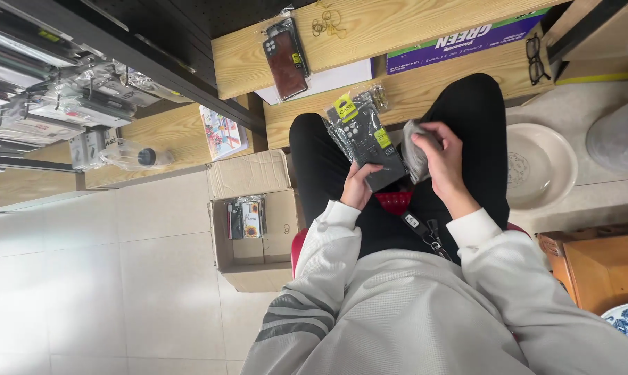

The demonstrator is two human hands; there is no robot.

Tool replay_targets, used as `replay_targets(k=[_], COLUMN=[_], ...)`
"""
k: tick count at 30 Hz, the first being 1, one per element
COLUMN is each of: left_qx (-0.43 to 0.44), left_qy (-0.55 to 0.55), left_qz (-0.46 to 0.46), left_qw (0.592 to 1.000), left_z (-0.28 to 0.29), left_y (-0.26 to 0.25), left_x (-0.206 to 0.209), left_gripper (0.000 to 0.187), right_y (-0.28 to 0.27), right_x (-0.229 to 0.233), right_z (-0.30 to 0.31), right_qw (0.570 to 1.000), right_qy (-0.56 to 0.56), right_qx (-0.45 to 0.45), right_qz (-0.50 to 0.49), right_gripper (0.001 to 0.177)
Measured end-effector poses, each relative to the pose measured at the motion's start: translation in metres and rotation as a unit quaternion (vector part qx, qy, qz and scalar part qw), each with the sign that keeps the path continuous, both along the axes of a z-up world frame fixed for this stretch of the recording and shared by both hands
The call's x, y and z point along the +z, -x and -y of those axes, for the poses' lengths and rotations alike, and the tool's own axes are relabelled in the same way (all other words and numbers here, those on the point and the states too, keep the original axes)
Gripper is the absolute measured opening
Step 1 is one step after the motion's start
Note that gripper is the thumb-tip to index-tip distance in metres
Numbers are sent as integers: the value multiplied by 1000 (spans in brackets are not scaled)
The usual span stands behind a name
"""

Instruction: Cleaning multiple mobile phone cases with a cloth at a service desk.

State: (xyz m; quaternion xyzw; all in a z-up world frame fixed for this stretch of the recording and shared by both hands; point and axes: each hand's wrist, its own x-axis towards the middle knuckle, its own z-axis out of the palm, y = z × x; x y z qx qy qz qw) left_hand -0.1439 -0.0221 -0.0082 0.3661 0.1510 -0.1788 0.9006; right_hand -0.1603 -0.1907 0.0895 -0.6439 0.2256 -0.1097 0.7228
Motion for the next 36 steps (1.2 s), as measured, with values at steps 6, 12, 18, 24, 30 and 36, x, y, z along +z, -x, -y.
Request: replay_targets(k=[6,12,18,24,30,36], left_qx=[-53,-76,-34,-26,-96,-118], left_qy=[-26,60,75,73,73,86], left_qz=[-41,39,25,33,2,22], left_qw=[997,995,996,996,993,989], left_z=[-2,3,-7,-15,-13,-5], left_y=[0,1,-12,-27,-29,-10], left_x=[-36,-27,-6,-8,-68,18], left_gripper=[38,71,78,70,64,58], right_y=[9,18,25,35,17,22], right_x=[19,10,12,10,-31,-3], right_z=[-3,-15,-34,-43,-34,-29], right_qw=[970,850,771,769,773,784], right_qy=[137,389,489,474,527,525], right_qx=[10,130,179,212,176,155], right_qz=[203,331,367,373,306,292], right_gripper=[31,24,27,27,40,37])
